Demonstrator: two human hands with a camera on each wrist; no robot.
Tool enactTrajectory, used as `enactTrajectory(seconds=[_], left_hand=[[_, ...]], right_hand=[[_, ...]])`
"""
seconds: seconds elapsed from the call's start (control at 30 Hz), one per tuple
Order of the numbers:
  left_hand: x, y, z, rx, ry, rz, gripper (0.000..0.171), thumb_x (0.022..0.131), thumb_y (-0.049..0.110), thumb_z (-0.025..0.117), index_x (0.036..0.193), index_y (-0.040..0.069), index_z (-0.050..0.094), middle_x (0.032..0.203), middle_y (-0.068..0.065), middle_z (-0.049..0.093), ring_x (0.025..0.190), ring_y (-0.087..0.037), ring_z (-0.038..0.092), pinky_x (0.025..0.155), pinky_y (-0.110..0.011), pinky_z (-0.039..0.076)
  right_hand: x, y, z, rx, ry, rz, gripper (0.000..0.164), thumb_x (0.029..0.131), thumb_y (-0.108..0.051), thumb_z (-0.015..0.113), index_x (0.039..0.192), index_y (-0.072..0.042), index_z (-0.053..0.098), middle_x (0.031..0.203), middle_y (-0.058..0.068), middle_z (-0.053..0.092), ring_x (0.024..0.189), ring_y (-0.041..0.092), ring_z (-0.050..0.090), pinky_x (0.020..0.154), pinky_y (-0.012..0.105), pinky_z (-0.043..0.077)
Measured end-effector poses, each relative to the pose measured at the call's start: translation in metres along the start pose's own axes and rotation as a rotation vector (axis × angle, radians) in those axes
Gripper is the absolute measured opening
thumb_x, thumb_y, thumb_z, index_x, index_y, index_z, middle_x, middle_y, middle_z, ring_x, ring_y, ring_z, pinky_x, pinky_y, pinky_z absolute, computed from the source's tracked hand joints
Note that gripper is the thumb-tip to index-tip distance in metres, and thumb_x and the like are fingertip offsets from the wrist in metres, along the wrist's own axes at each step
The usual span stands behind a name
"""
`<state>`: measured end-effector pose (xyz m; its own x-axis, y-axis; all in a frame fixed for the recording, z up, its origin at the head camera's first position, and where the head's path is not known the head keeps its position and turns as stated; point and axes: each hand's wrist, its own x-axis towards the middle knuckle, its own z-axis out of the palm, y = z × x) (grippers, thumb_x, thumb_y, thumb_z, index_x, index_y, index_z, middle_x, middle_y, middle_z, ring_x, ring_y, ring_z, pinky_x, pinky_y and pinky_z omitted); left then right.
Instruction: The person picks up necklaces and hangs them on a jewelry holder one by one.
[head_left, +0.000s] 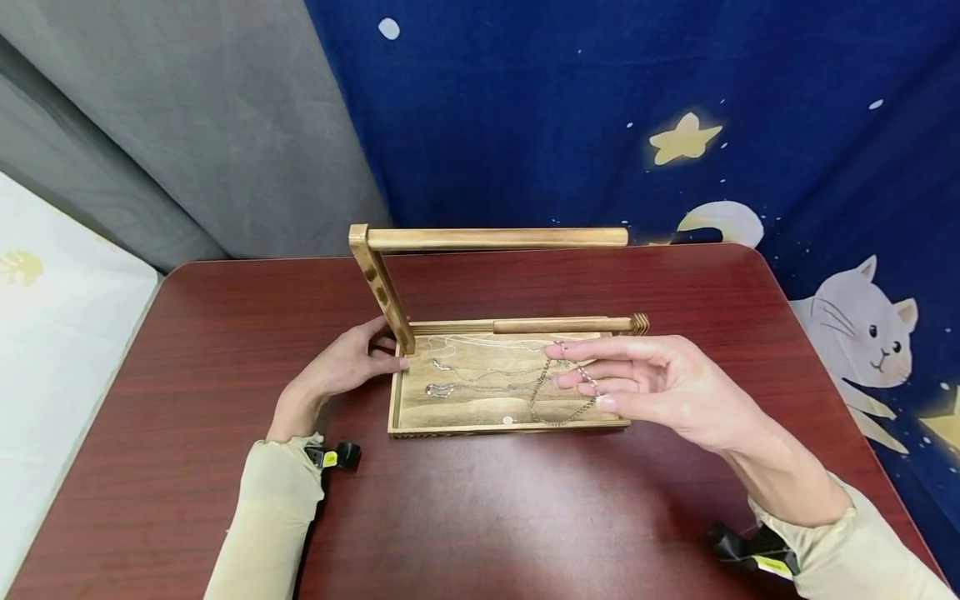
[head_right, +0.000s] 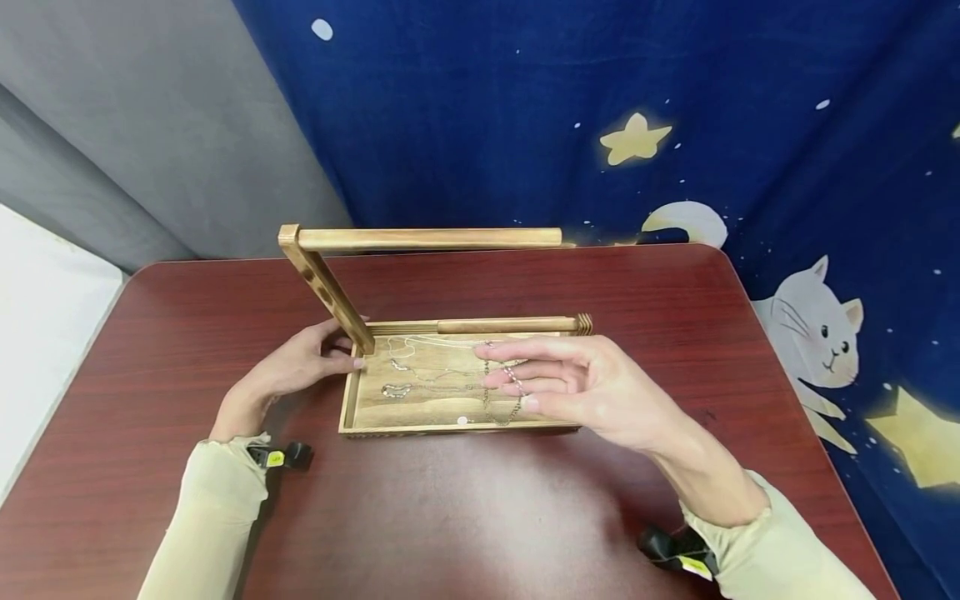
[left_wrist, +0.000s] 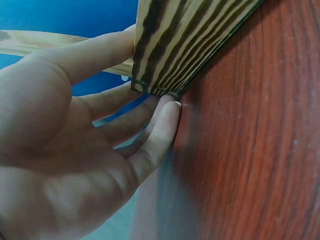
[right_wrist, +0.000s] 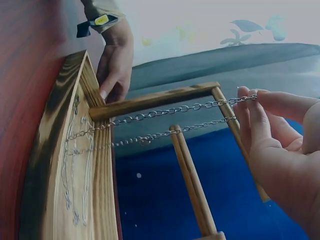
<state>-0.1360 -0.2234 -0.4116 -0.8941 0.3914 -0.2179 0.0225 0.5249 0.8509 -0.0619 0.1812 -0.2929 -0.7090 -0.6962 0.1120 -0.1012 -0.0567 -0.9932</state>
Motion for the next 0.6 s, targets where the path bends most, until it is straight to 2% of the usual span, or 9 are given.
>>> enactTrajectory(seconds=[0.13, 0.23, 0.33, 0.43, 0.53, 0.6], left_hand=[[0.001, -0.001, 0.000, -0.011, -0.001, 0.005, 0.056, 0.090, 0.011, 0.074, 0.139, -0.002, 0.048, 0.112, -0.020, 0.067, 0.106, -0.031, 0.063, 0.084, -0.027, 0.050], [0.001, -0.001, 0.000, -0.014, 0.002, 0.011, 0.055, 0.090, 0.009, 0.074, 0.138, -0.002, 0.049, 0.111, -0.021, 0.067, 0.106, -0.031, 0.063, 0.083, -0.025, 0.050], [0.001, -0.002, 0.001, -0.015, 0.005, 0.013, 0.055, 0.090, 0.009, 0.074, 0.138, -0.002, 0.050, 0.112, -0.021, 0.067, 0.107, -0.032, 0.063, 0.084, -0.026, 0.050], [0.000, -0.002, 0.001, -0.012, 0.009, 0.012, 0.053, 0.090, 0.009, 0.074, 0.137, -0.001, 0.051, 0.113, -0.020, 0.067, 0.108, -0.032, 0.062, 0.084, -0.026, 0.050], [0.001, -0.003, 0.001, -0.005, 0.012, 0.014, 0.052, 0.090, 0.009, 0.074, 0.136, -0.001, 0.052, 0.113, -0.019, 0.067, 0.108, -0.031, 0.063, 0.085, -0.028, 0.050], [0.001, -0.003, 0.001, -0.001, 0.013, 0.017, 0.052, 0.090, 0.009, 0.074, 0.135, 0.000, 0.052, 0.113, -0.019, 0.067, 0.108, -0.031, 0.063, 0.086, -0.029, 0.050]], right_hand=[[-0.008, -0.005, -0.005, -0.062, 0.060, 0.023, 0.047, 0.090, 0.015, 0.059, 0.136, 0.007, 0.055, 0.139, 0.018, 0.056, 0.120, 0.032, 0.060, 0.096, 0.036, 0.049], [-0.013, -0.007, -0.010, -0.081, 0.083, -0.042, 0.046, 0.089, 0.020, 0.058, 0.134, 0.012, 0.054, 0.139, 0.018, 0.056, 0.117, 0.029, 0.062, 0.095, 0.036, 0.050], [-0.015, -0.007, -0.014, -0.036, 0.068, -0.145, 0.048, 0.088, 0.025, 0.054, 0.135, 0.016, 0.049, 0.142, 0.022, 0.052, 0.116, 0.029, 0.063, 0.093, 0.038, 0.051], [-0.015, -0.009, -0.017, 0.035, 0.013, -0.246, 0.054, 0.085, 0.031, 0.049, 0.138, 0.020, 0.041, 0.147, 0.027, 0.044, 0.118, 0.032, 0.060, 0.092, 0.044, 0.051], [-0.016, -0.012, -0.020, 0.087, -0.021, -0.282, 0.059, 0.084, 0.034, 0.046, 0.140, 0.022, 0.034, 0.150, 0.030, 0.036, 0.121, 0.035, 0.057, 0.090, 0.050, 0.051], [-0.017, -0.015, -0.023, 0.096, -0.015, -0.275, 0.061, 0.083, 0.035, 0.045, 0.141, 0.022, 0.032, 0.151, 0.030, 0.035, 0.121, 0.035, 0.057, 0.089, 0.048, 0.052]])
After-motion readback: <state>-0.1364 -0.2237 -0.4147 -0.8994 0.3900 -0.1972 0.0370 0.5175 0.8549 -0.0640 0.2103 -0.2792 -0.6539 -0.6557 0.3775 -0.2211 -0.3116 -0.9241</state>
